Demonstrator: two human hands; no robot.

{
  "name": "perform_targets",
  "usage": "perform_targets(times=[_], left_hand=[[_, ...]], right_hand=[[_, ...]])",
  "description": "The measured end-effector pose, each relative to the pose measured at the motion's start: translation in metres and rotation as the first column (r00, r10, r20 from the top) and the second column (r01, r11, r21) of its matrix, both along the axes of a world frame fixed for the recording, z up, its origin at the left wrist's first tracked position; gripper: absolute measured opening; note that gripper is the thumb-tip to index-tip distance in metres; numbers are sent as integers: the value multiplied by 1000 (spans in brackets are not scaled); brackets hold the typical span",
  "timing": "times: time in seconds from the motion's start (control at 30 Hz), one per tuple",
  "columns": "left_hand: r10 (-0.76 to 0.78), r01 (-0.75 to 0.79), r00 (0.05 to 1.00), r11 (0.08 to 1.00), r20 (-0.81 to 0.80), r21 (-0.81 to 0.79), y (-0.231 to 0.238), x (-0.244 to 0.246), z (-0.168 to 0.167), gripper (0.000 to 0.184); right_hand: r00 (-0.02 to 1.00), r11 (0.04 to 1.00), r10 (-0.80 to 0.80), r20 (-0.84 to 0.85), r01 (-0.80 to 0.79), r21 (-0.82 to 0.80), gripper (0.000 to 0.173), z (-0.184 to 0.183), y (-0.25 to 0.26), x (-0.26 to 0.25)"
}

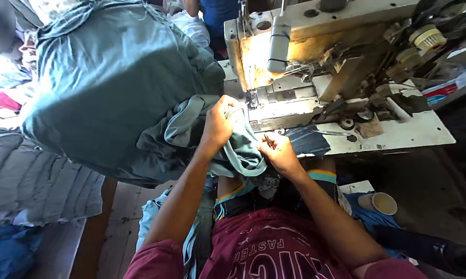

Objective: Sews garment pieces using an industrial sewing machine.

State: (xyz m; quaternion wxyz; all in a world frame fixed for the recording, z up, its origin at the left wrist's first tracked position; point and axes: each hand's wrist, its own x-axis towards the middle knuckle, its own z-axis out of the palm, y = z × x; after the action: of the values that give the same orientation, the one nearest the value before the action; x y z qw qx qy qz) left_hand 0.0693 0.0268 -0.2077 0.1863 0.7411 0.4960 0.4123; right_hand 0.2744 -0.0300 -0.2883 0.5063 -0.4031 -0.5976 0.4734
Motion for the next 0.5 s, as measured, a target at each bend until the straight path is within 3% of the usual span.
perform_targets(times=[0.07,0.17,0.3,0.5], left_hand=[[-13,32,992,987,-125,156,13,1,-2,12],[-29,88,969,968,-246,233,40,-2,-9,8],[9,39,954,987,-300,154,59,1,-13,9],[37,-28,950,999,-310,32,75,7,-5,16]], right_hand=[[999,999,-32,27,32,12,4,2,-1,2],[998,998,-59,31,58,40,21,-1,2,4],[998,996,-62,7,61,64,25,-5,12,6],[988,999,-48,-147,51,14,16,-1,20,7]])
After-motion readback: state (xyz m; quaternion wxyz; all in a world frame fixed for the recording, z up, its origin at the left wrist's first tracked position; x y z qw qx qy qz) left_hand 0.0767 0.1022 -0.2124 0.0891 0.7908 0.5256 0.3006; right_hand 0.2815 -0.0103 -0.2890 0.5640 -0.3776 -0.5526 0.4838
